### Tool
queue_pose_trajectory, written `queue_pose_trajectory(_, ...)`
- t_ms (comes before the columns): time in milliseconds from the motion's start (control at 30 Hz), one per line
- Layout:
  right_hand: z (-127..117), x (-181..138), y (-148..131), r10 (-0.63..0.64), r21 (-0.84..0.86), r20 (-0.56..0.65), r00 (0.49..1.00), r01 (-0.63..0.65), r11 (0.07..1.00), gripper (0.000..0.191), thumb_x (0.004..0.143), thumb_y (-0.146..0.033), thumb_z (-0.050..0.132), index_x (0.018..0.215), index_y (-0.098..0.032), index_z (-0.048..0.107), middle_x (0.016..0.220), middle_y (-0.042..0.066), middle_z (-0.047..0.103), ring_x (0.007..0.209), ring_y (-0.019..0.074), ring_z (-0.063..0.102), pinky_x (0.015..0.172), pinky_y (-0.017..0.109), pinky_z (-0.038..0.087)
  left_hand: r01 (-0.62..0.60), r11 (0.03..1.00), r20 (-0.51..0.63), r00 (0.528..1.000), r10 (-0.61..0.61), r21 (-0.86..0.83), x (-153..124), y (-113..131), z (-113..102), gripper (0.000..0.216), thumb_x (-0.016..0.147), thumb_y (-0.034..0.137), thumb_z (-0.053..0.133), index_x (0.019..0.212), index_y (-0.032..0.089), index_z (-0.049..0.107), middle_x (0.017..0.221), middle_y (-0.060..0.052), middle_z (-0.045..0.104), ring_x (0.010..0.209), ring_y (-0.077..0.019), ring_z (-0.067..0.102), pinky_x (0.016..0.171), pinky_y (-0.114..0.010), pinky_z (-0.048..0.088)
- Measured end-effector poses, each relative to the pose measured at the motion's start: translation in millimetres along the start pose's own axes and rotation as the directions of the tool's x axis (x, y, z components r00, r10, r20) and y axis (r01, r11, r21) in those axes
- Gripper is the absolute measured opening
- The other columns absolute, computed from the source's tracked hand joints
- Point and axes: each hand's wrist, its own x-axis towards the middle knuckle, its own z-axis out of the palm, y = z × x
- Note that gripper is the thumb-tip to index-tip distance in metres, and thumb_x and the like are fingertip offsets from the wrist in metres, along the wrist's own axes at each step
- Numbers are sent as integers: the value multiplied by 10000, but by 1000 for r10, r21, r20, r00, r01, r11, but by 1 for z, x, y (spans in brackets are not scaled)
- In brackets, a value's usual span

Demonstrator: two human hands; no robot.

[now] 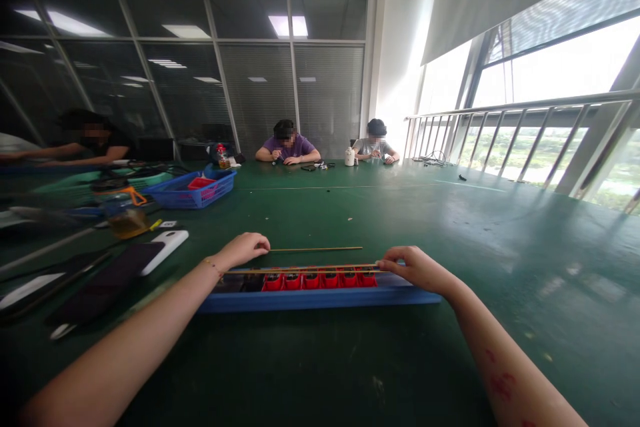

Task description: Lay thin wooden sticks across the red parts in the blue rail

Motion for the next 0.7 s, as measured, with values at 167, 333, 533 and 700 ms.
queue_pose_trajectory(167,-2,3,7,19,131,-188,982,6,991,403,810,-543,426,728,-182,584,690,6,571,686,160,516,651,257,406,4,998,13,1000,-3,-56,0,-5,7,173,734,330,526,802,223,643,802,-18,659,754,-161,598,659,-236,423)
queue_pose_trajectory(333,-13,2,25,99,227,-431,897,2,974,415,831,-550,362,652,-201,496,638,0,500,643,150,464,667,259,397,-18,996,22,1000,20,-88,-1,-6,7,205,740,352,501,786,216,648,835,-33,656,776,-173,596,672,-246,429)
queue_pose_trajectory(533,-20,1,54,178,258,-466,867,-60,964,435,811,-589,360,648,-205,483,623,-1,482,619,153,455,637,270,402,10,993,31,1000,-6,-120,-1,-6,7,243,725,385,496,799,214,653,836,-38,658,783,-184,594,676,-252,432)
queue_pose_trajectory(700,-11,5,59,170,200,-431,886,-90,976,463,792,-611,378,630,-198,509,582,-12,485,587,143,462,601,261,396,9,995,8,1000,-9,-103,-2,-3,6,342,766,472,439,775,209,656,805,-45,659,733,-179,588,629,-248,398)
